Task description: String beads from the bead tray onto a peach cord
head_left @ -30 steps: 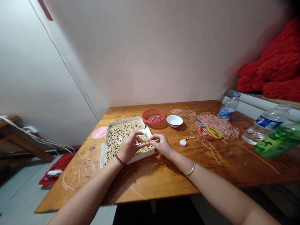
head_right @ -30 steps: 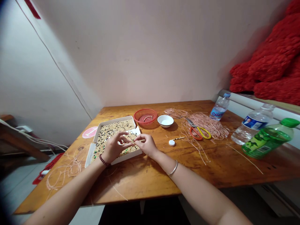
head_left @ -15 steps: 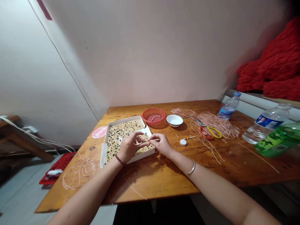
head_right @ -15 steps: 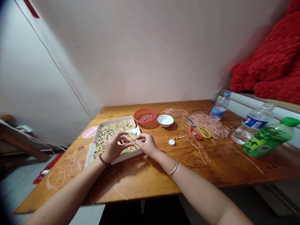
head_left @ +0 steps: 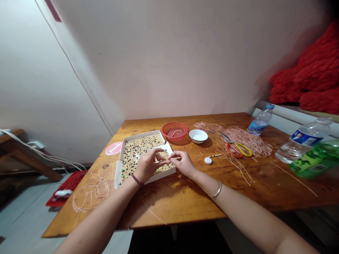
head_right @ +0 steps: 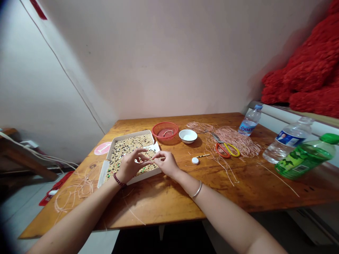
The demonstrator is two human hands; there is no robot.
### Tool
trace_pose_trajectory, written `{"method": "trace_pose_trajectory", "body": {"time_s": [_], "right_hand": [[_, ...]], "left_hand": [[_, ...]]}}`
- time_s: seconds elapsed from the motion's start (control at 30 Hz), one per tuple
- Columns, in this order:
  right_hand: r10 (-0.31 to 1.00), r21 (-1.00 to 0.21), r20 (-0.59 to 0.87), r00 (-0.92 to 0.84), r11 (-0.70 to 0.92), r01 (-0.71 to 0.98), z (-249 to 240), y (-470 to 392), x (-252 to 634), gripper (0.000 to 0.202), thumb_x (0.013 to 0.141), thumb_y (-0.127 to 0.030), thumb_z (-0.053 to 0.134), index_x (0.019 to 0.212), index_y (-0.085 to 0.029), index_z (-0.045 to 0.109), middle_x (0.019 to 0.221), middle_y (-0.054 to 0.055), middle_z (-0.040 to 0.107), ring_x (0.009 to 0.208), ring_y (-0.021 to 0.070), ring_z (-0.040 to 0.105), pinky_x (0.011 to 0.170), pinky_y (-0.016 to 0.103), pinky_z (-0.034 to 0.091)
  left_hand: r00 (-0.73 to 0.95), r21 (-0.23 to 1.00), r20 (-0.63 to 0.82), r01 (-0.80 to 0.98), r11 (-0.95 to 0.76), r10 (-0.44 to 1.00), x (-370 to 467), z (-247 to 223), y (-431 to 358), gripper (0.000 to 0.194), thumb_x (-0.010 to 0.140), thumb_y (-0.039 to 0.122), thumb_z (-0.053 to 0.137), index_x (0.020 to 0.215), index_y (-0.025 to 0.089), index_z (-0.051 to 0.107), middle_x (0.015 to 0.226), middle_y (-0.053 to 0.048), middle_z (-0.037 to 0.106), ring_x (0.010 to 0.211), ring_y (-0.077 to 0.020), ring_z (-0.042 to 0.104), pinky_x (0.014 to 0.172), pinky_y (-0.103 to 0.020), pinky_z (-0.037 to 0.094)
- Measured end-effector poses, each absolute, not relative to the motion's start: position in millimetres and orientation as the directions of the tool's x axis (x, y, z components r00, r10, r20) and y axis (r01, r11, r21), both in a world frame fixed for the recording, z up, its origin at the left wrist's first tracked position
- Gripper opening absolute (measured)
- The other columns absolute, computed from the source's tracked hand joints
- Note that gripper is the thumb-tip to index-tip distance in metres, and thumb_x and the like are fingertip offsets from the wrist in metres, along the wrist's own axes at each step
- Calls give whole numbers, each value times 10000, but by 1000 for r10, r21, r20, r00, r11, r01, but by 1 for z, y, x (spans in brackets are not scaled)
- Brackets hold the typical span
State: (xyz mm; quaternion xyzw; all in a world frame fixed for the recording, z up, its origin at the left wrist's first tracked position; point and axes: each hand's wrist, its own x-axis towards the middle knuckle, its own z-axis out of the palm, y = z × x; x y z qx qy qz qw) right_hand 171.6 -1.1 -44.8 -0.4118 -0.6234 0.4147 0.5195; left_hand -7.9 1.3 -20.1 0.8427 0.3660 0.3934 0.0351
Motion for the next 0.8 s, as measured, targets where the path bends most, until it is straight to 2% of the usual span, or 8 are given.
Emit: {"method": "trace_pose_trajectory", "body": {"time_s": [0.3,0.8], "right_hand": [[944,-941,320,-78,326,88,-44,-1,173,108,701,-215,568,688,-164,662,729,44,690,683,165,620,648,257,474],[939,-939,306,-160,325,115,-48,2,173,130,727,-235,575,735,-153,675,784,58,691,769,177,630,719,278,479]], "left_hand": [[420,319,629,628,-710,654,-9,-22,3,383,794,417,658,1075,210,500,733,7,712,600,-118,642,598,-231,491],[462,275,614,635,-722,640,-9,-21,3,399,777,465,652,1055,213,518,728,5,708,634,-134,661,578,-222,483]]}}
